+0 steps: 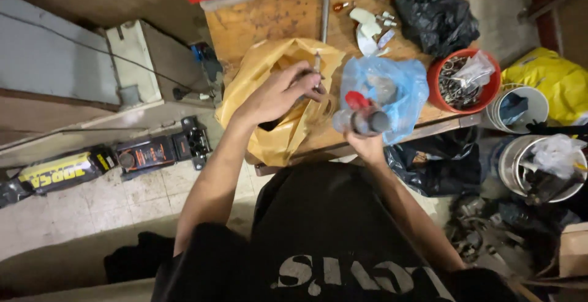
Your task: The person sorts through various items in a cluttered garage, picking up and inspecting objects such as a black rubber ring, a black plastic component, a red-capped bottle, and a water bottle. They place these items into a black plastic bag on the floor and continue to rummage through a yellow plastic bag on the workbench.
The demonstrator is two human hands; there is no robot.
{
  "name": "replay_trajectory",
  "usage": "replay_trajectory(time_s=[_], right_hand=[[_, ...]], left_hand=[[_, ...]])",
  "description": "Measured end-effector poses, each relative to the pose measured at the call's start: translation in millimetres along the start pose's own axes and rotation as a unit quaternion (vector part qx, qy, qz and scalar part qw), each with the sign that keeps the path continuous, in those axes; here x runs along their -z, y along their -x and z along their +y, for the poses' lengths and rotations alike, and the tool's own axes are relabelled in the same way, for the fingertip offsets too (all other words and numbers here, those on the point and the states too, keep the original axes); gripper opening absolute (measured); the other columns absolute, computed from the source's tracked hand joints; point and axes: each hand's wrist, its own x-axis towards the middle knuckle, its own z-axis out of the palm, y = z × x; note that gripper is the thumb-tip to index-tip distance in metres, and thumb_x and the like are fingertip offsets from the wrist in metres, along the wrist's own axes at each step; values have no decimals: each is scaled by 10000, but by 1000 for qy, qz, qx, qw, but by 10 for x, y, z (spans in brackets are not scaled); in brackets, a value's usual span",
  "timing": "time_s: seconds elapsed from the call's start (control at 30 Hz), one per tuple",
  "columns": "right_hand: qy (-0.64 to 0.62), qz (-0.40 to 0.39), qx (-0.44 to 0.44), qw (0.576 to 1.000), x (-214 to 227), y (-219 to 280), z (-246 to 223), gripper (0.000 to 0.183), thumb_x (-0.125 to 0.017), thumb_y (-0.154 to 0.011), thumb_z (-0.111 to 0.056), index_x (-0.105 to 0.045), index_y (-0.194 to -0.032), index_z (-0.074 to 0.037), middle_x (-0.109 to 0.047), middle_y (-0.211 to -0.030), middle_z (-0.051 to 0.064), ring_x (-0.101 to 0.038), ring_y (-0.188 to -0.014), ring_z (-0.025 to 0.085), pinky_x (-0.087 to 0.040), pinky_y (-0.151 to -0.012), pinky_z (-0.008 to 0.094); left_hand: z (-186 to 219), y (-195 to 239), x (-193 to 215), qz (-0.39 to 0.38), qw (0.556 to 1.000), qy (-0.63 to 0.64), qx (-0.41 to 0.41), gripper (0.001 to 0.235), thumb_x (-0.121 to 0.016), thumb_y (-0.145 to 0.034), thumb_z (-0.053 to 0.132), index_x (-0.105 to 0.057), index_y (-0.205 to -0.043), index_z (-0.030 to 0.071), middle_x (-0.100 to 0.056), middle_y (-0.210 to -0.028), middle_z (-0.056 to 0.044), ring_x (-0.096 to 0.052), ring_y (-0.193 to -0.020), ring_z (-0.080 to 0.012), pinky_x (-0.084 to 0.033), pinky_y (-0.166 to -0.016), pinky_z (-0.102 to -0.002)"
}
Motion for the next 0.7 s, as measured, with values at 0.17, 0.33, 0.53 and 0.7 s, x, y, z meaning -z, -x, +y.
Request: replay_trajectory(time_s=[0.17,0.33,0.53,0.7], right_hand=[[-41,26,41,998,392,-124,-8,696,-968,-699,-131,-601,-1264,41,-652,-1112,205,-610,-1056,245,-498,-1019,482],[-110,36,156,981,614,-674,-1217,1154,-1025,-496,-166,-391,-1434,58,-525,-1313,197,-558,-1223,260,-353,-1195,441],[-128,37,186,973,661,-727,-1438,1175,-1013,-456,-248,-355,-1362,106,-504,-1260,212,-543,-1173,287,-307,-1194,417],[-113,30,215,970,666,-744,-1589,1241,-1011,-494,-290,-288,-1418,116,-449,-1294,202,-457,-1216,277,-265,-1145,392]], left_hand=[[-5,-171,-56,2,986,7,-164,381,-362,-1107,432,-540,-1234,120,-620,-903,-139,-644,-924,-262,-526,-855,-416],[589,19,-296,-24,952,74,-296,482,-307,-1104,447,-557,-1239,57,-549,-776,-104,-568,-736,-227,-533,-737,-393],[511,-105,-347,-59,907,111,-401,411,-400,-1087,429,-555,-1150,53,-611,-832,-98,-608,-688,-202,-575,-619,-364],[551,-153,-386,-30,880,42,-472,381,-555,-1011,407,-570,-1070,32,-583,-828,-110,-543,-659,-222,-536,-572,-392]])
